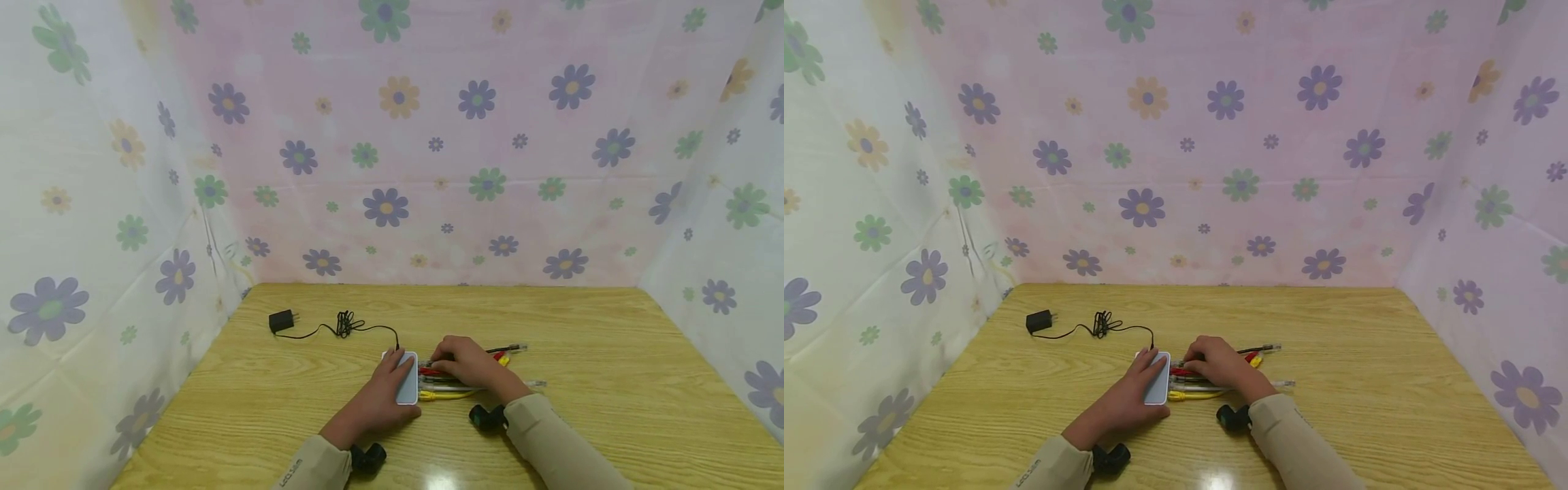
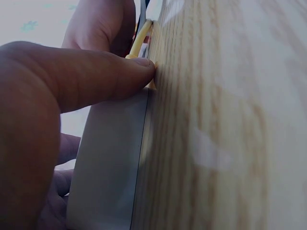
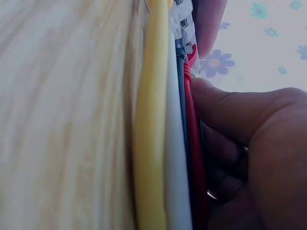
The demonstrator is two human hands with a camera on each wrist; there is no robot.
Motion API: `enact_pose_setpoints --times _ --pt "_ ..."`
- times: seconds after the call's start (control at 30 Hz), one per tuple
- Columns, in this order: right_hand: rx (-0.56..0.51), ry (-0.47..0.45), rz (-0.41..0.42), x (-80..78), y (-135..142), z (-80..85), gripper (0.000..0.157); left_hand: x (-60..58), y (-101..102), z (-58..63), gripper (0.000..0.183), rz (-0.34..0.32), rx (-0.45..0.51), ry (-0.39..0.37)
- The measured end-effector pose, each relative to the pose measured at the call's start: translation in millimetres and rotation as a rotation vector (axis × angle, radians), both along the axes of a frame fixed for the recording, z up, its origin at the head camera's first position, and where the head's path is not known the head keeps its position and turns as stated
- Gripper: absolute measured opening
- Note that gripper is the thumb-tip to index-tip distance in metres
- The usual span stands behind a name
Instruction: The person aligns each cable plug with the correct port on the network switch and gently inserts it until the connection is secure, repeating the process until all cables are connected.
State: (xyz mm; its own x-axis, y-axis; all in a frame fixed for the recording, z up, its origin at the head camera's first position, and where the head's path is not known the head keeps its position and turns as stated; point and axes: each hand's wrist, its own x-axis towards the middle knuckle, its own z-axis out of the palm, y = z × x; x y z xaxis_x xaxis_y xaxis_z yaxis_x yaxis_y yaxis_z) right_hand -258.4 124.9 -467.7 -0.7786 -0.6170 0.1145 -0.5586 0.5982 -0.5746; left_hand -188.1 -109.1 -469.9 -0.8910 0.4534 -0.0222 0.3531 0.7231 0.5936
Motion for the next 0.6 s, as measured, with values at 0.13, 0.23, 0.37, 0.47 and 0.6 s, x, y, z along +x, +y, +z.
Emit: enact_pose_setpoints --times 0.13,0.23,0.37,0.47,0.6 --pt "0.004 0.003 0.019 -0.3 0.0 0.9 0.017 1.3 0.1 2.4 0.088 0.000 0.006 -0.008" --pt "0.010 0.001 0.038 0.3 0.4 2.7 0.019 2.1 0.3 4.2 0.087 0.001 0.006 -0.011" --pt "0.021 -0.002 0.051 1.4 1.2 4.8 0.021 3.3 1.3 6.1 0.087 0.000 0.003 -0.015" --pt "0.024 -0.002 0.050 1.5 1.1 5.2 0.021 4.1 2.2 7.3 0.086 0.002 -0.004 -0.019" --pt "0.028 -0.008 0.043 0.6 0.0 5.1 0.020 4.2 3.0 8.2 0.086 0.005 -0.014 -0.017"
